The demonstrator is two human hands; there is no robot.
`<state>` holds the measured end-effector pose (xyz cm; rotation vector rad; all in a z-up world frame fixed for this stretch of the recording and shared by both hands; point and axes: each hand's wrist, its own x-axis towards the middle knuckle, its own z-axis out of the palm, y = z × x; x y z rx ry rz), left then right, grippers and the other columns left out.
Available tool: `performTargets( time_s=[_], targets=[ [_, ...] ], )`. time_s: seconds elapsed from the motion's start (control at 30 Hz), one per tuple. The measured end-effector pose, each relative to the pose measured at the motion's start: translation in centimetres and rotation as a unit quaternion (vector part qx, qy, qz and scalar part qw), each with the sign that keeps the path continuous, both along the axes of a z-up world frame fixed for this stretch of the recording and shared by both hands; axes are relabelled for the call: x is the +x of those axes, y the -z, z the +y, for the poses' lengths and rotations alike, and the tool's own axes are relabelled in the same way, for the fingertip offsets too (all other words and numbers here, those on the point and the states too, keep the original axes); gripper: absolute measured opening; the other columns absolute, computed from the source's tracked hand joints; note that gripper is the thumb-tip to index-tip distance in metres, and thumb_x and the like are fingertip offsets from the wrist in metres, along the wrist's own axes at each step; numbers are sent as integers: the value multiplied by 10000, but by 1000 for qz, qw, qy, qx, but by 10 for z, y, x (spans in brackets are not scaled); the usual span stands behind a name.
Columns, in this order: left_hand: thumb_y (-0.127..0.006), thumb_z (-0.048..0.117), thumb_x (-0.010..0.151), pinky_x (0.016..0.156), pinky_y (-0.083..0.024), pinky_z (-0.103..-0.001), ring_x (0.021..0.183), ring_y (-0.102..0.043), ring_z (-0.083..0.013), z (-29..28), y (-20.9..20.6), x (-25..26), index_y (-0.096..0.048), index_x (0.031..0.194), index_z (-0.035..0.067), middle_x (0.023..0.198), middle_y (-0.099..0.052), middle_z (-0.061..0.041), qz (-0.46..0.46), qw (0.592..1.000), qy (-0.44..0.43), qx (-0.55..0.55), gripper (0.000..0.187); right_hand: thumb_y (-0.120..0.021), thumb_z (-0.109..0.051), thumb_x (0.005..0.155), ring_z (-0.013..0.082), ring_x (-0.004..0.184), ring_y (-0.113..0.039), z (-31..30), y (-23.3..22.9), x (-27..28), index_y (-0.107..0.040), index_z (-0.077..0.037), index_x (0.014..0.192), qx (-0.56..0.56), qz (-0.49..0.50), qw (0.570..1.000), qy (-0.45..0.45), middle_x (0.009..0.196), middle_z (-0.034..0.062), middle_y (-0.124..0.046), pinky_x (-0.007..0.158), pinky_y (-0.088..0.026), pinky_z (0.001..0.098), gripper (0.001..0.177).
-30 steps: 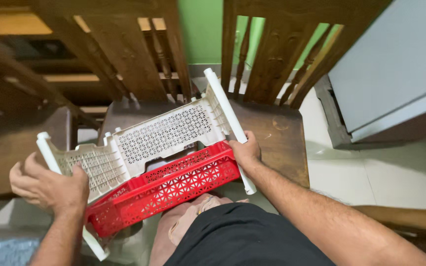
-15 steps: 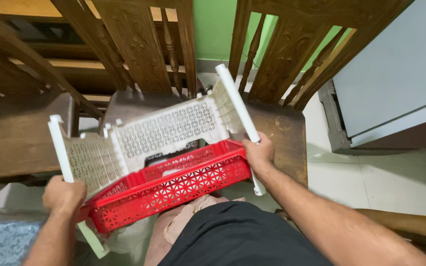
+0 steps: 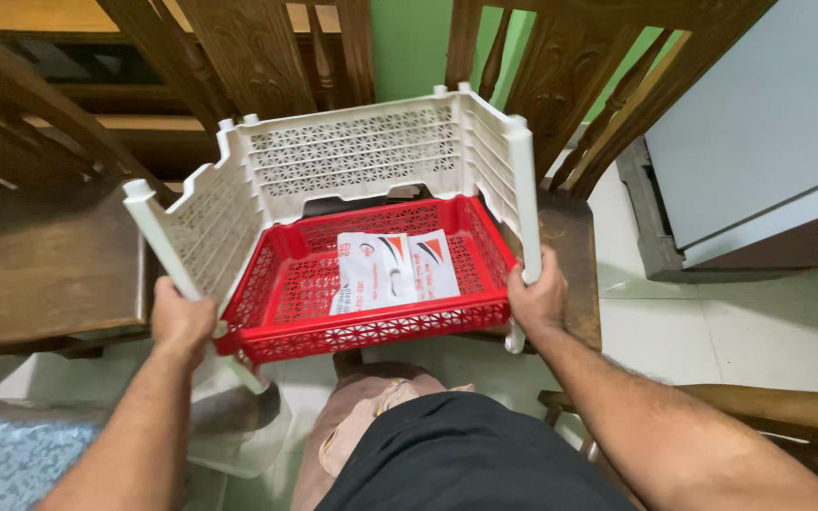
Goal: The person assembles plastic crates by snapping together white and red interlocking panels. They place a white sheet inside the assembled red crate and then stack a white crate on top of it.
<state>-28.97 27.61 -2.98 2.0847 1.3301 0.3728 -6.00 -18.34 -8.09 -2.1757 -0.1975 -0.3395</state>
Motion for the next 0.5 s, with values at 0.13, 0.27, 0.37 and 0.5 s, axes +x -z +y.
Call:
performTargets(
  time_s=[0.13, 0.27, 0.37, 0.5],
  targets=[
    [-725, 131, 815, 904, -543, -463, 1015, -709, -355, -20, 14, -5, -535, 1262, 48, 1105, -711, -198, -24, 999, 25, -36, 493, -733, -289, 893, 392, 890, -711, -20, 32, -38, -689, -58, 1171, -66, 63, 995, 37, 965, 213, -737, 769, -542, 505, 364],
    [-814, 186, 797, 933, -525, -461, 1093, -670, -364, -30, 40, -31, -431, 1341, 24, 1193, -670, -240, 47, 996, 18, -74, 685, -631, -539, 1022, 286, 798, -825, -29, 53, -63, -808, 14, 1040, -142, 338, 930, 7, 815, 239, -793, 829, -612, 367, 581],
    [-813, 253, 825, 952, -549, -453, 1149, -668, -329, -28, 64, -43, -363, 1403, 29, 1269, -655, -231, 9, 991, 17, -131, 766, -630, -532, 963, 279, 898, -786, -32, 65, -66, -755, -25, 1182, -141, 362, 921, 28, 920, 228, -813, 861, -584, 378, 566],
    [-722, 464, 895, 1009, -522, -544, 1237, -587, -380, -34, 104, -49, -346, 1545, 212, 1369, -553, -150, 69, 908, -103, -401, 792, -665, -512, 894, 247, 1073, -655, -39, 93, -60, -617, -134, 1338, -35, 496, 865, 67, 1221, 88, -688, 834, -570, 427, 585]
  ],
)
